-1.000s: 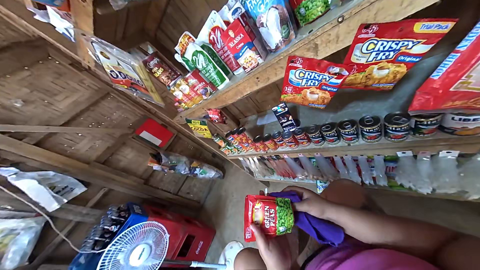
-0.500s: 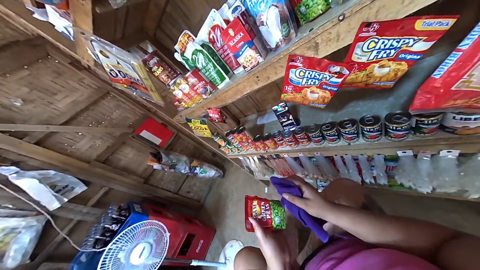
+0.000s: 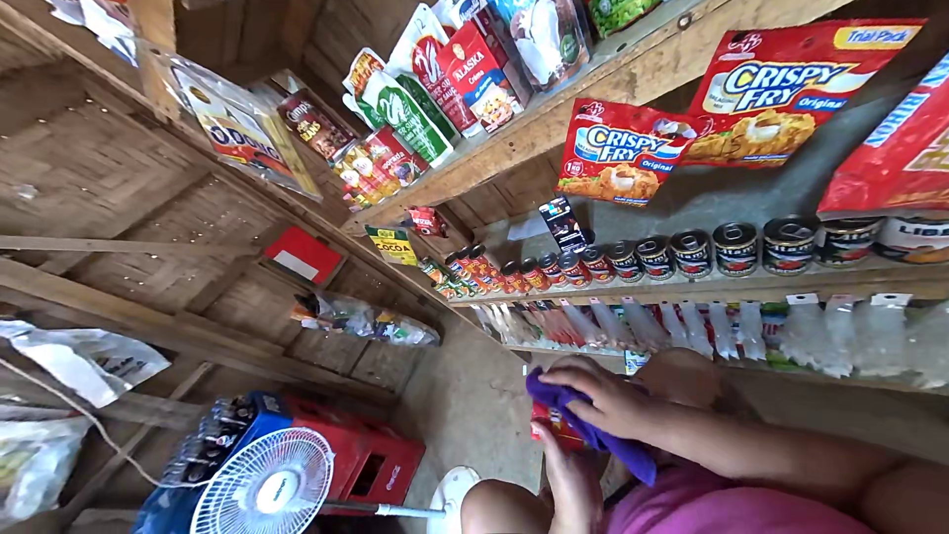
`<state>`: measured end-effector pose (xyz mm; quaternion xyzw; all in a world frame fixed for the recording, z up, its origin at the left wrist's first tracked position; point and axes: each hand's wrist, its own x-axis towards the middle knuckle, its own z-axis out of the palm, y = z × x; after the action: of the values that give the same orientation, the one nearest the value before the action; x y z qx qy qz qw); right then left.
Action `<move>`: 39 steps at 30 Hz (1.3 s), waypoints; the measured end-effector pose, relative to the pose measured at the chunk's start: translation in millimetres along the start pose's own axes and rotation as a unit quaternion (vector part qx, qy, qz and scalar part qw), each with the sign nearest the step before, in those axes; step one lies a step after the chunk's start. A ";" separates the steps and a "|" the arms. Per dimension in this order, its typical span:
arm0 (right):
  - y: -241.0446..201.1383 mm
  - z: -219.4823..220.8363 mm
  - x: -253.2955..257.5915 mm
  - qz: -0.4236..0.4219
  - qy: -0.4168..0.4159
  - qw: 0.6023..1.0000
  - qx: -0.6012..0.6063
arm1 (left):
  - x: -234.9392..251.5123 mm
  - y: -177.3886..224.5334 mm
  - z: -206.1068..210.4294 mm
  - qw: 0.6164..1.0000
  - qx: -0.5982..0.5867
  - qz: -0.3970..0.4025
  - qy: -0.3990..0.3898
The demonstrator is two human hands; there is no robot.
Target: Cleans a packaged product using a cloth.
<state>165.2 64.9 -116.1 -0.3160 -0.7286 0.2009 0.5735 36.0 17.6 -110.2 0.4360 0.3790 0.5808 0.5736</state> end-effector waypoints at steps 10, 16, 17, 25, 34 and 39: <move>-1.7 3.6 -3.5 -0.117 -0.088 0.985 -0.096 | 12.0 8.2 -3.5 0.994 -0.101 -0.029 0.010; 3.0 2.3 -3.3 -0.110 -0.110 0.986 -0.069 | 24.4 29.9 -15.1 0.985 -0.170 0.010 0.017; 4.8 1.2 -2.9 -0.083 -0.099 0.990 -0.054 | 24.2 29.2 -16.4 0.986 -0.166 0.017 0.013; 12.4 -13.6 4.9 0.042 -0.052 0.993 -0.093 | 5.5 -1.5 -11.2 0.983 -0.124 -0.094 -0.101; -0.8 -6.8 2.9 -0.079 -0.139 0.973 -0.164 | 13.6 0.3 -13.4 0.986 -0.133 -0.087 -0.040; 8.4 -3.6 -0.4 -0.112 -0.175 0.968 -0.139 | 23.6 12.8 -28.9 0.984 -0.173 -0.034 -0.006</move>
<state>170.7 70.4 -120.9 -0.2690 -0.8690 0.0843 0.4066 5.4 42.1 -106.2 0.3202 0.2836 0.6152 0.6622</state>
